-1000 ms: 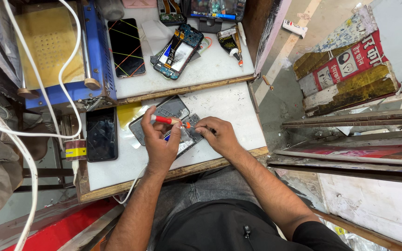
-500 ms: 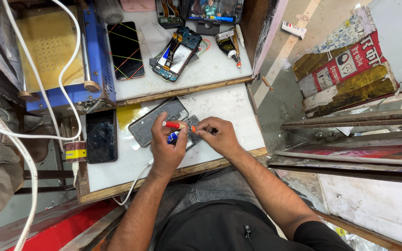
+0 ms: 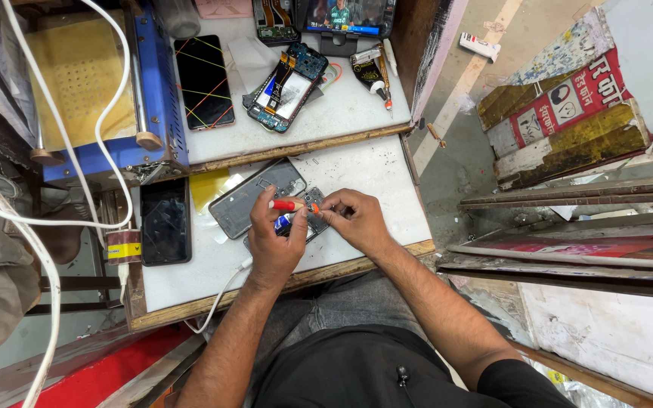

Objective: The person works on a disassembled smartphone on a cluttered workbench. They use a red-handled screwdriver to remove screws from the phone's frame, then lift and set aside the back cover. The person continues to remove additional screws and small components from the phone's interior.

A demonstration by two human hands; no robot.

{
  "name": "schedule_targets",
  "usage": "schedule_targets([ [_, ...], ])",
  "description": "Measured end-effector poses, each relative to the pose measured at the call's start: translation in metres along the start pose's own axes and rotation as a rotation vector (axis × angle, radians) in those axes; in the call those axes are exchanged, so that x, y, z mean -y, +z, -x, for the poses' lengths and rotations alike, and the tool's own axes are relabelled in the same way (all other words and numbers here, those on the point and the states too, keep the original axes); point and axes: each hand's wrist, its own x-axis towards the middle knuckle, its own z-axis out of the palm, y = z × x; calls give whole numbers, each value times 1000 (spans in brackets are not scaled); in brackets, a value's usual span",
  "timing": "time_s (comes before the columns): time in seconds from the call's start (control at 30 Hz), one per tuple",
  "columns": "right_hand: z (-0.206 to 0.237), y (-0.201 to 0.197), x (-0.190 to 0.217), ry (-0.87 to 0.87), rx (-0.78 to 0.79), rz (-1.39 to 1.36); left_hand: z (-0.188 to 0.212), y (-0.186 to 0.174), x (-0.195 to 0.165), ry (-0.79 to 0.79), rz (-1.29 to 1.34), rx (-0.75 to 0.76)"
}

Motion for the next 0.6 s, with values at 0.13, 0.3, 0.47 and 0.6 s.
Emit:
schedule_targets([
  [0.13, 0, 0, -1, 27, 4, 8, 0, 2, 0, 35, -14, 0],
  [0.3, 2, 1, -3, 58, 11, 28, 1, 6, -2, 81, -80, 20],
  [0.47, 2, 1, -3, 18, -4, 84, 0, 6, -5, 120, -105, -11],
  [0.6, 2, 1, -1, -12, -8, 88, -2, 5, -4, 126, -112, -9],
])
